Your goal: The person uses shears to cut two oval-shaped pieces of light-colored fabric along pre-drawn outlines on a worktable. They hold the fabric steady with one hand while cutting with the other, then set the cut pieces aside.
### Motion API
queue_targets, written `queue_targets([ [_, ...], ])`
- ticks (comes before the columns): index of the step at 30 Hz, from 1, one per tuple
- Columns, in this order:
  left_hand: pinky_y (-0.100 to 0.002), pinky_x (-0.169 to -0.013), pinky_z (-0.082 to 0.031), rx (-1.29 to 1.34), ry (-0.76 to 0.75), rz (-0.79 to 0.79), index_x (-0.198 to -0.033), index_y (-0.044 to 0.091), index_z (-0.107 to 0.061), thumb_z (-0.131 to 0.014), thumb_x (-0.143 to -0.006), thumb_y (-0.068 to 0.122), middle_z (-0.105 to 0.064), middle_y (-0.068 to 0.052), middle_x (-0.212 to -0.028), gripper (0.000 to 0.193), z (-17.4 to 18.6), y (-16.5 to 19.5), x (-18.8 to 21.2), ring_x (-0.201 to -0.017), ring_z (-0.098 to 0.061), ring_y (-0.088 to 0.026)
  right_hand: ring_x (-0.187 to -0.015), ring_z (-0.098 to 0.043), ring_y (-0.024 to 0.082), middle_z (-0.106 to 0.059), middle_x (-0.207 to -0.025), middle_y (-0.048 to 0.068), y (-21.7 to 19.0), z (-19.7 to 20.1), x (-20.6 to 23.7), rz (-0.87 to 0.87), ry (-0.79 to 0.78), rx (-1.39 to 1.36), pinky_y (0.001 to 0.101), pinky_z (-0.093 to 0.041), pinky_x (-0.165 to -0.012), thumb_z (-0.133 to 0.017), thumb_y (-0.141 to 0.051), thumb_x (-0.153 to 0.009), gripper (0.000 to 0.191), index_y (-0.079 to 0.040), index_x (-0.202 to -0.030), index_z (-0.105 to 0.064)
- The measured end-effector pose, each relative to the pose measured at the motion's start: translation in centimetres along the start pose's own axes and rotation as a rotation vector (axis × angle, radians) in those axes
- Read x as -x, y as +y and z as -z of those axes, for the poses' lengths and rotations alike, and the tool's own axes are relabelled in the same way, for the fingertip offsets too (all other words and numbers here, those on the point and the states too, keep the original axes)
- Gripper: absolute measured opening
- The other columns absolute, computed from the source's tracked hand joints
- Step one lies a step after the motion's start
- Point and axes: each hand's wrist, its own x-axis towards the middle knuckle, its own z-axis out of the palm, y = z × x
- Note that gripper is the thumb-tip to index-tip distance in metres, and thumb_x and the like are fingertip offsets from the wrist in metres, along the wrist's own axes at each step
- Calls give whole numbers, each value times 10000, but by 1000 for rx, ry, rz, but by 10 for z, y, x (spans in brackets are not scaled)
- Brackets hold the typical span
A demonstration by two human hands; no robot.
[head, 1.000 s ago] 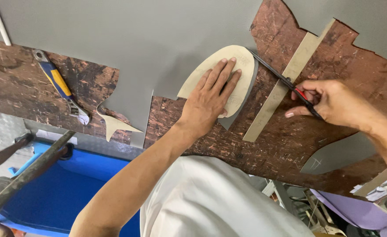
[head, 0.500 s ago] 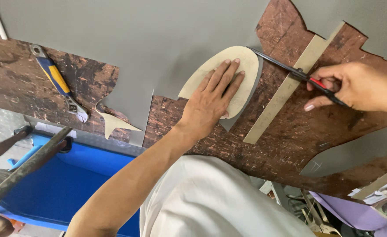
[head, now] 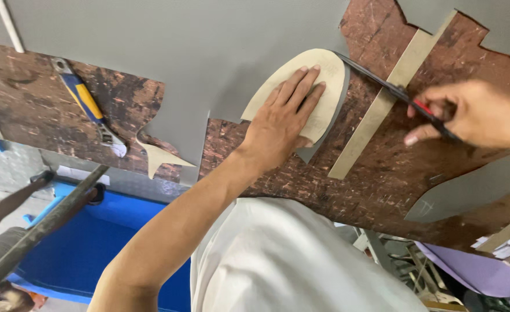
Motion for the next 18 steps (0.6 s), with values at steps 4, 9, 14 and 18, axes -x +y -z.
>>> queue_targets([
  [4,-417,-1291,-316,287,137,-139,-1447,-11,-526,-817,-889,330,-396,-133,-1594,716,8,-27,1,-1499,-363,-311,-556,-583,192,-635,-605,72,-31,-72,54,-171,-21,-341,357,-382,-545,-899,-354,-694,476,-151,-1106,-774],
  [9,-379,-1199,-397,215,-22,-204,-1340,28,-643,-709,-808,-33,-463,-96,-1556,540,25,-51,-13,-1446,-413,-313,-586,-610,127,-728,-741,40,-100,-185,72,-142,-199,-741,312,-441,-512,-877,-257,-752,333,-97,-1023,-766],
  [14,-395,-1129,-409,126,-187,-375,-1290,-11,-645,-771,-681,-38,-399,-136,-1536,622,44,-54,-26,-1381,-377,-352,-585,-547,46,-683,-728,-38,-183,-259,37,196,-113,-1135,255,-447,-493,-880,-181,-750,300,-67,-984,-731],
  [18,-383,-1103,-452,-29,-221,-508,-1318,11,-651,-741,-603,-108,-364,-136,-1556,730,51,-57,-32,-1391,-384,-344,-550,-563,79,-638,-690,-4,-253,-293,16,347,-2,-1445,255,-459,-494,-853,-142,-803,286,-32,-1018,-700],
])
